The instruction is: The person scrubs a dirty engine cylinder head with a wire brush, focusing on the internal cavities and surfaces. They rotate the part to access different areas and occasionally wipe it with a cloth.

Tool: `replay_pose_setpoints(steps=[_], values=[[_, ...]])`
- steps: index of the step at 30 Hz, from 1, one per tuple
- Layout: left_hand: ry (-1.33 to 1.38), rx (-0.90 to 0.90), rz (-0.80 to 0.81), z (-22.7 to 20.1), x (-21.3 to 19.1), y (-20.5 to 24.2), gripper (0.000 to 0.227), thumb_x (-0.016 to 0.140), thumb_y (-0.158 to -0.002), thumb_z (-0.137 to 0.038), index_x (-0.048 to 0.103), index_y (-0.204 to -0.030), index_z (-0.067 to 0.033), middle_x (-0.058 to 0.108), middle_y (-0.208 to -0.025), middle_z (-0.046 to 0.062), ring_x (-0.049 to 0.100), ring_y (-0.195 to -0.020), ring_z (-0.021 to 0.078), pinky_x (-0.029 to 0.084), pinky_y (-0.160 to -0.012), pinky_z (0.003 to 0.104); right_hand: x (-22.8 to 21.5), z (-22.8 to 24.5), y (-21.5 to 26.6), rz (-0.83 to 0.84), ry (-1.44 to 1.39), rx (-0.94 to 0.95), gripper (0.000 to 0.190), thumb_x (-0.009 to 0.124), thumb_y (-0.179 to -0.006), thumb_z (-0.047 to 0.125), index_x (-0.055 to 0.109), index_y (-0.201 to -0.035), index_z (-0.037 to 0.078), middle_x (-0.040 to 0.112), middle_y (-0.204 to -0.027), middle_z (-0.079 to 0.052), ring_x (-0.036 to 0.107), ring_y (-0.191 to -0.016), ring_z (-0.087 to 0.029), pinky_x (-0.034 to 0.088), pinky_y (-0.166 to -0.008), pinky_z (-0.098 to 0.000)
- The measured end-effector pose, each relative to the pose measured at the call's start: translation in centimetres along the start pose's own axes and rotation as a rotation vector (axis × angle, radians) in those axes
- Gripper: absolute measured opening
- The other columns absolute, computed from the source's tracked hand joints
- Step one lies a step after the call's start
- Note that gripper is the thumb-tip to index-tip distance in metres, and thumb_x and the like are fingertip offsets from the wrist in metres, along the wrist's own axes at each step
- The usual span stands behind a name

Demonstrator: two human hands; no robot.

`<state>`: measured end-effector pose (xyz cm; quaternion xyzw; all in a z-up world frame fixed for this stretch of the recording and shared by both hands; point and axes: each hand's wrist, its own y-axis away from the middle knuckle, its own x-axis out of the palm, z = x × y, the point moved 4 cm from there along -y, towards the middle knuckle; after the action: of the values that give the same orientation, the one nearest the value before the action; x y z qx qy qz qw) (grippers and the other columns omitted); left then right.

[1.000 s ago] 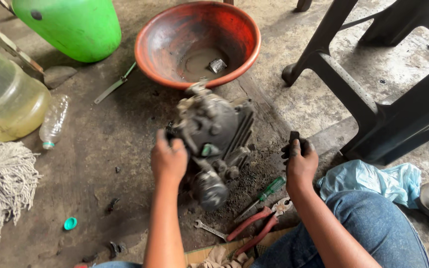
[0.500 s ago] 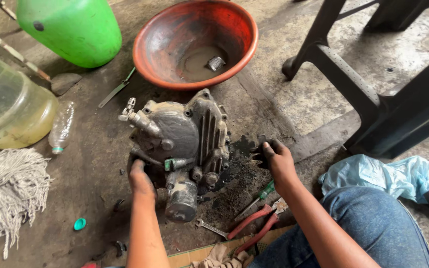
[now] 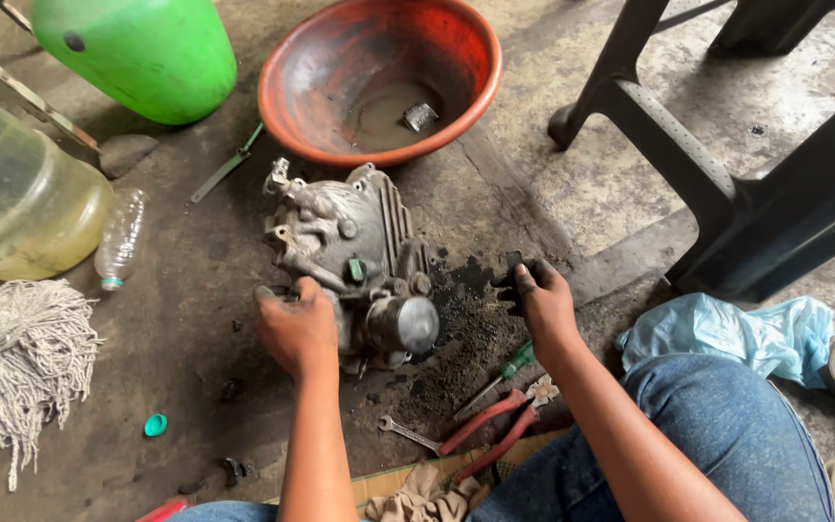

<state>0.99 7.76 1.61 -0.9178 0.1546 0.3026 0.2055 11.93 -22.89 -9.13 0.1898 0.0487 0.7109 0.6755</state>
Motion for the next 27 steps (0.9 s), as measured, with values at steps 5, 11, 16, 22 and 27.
replay_pose_setpoints(steps=[5,11,16,22,27], values=[[-0.093,0.156,-0.092,-1.9,-0.7,0.7,0.033,0.070,-0.086,-0.030,0.058,-0.090,0.0007,0.071,-0.073,0.020,0.071,-0.070,0.0411,0.057,-0.071,0.051,0.3,0.3,0.3,0.011,0.047,-0.009,0.023,0.054,-0.105,0.023,0.063,-0.108,0.002,0.076,-0.098,-0.008,0.067,-0.080,-0.016,0.051,-0.067,-0.0321],[-0.145,0.330,0.005,-2.8,-0.2,1.5,0.030,0.073,-0.091,-0.032,0.059,-0.093,-0.0055,0.071,-0.072,0.011,0.071,-0.059,0.0227,0.057,-0.055,0.037,0.8,1.2,1.0,-0.020,0.082,0.010,0.025,0.054,-0.105,0.024,0.064,-0.112,0.001,0.075,-0.098,-0.009,0.066,-0.080,-0.016,0.052,-0.069,-0.0322],[-0.163,0.395,0.047,-4.3,-0.2,2.6,0.031,0.071,-0.090,-0.033,0.056,-0.093,-0.0060,0.069,-0.072,0.012,0.070,-0.057,0.0256,0.057,-0.054,0.039,0.6,1.1,1.0,-0.031,0.096,-0.001,0.024,0.053,-0.105,0.023,0.063,-0.112,0.001,0.075,-0.097,-0.009,0.066,-0.080,-0.016,0.050,-0.067,-0.0323],[-0.183,0.495,-0.087,-6.2,-1.4,4.1,0.034,0.070,-0.091,-0.036,0.054,-0.090,-0.0061,0.068,-0.074,0.015,0.070,-0.062,0.0353,0.055,-0.055,0.047,0.6,1.3,1.1,-0.049,0.231,-0.058,0.024,0.054,-0.105,0.022,0.065,-0.111,0.002,0.076,-0.094,-0.007,0.064,-0.078,-0.014,0.047,-0.067,-0.0306],[-0.171,0.513,-0.119,-6.8,-1.9,4.3,0.035,0.071,-0.088,-0.036,0.054,-0.089,-0.0058,0.068,-0.075,0.017,0.069,-0.063,0.0392,0.054,-0.056,0.050,0.8,1.2,0.9,-0.029,0.259,-0.057,0.024,0.056,-0.104,0.022,0.066,-0.112,0.002,0.077,-0.094,-0.006,0.065,-0.079,-0.013,0.049,-0.067,-0.0305]])
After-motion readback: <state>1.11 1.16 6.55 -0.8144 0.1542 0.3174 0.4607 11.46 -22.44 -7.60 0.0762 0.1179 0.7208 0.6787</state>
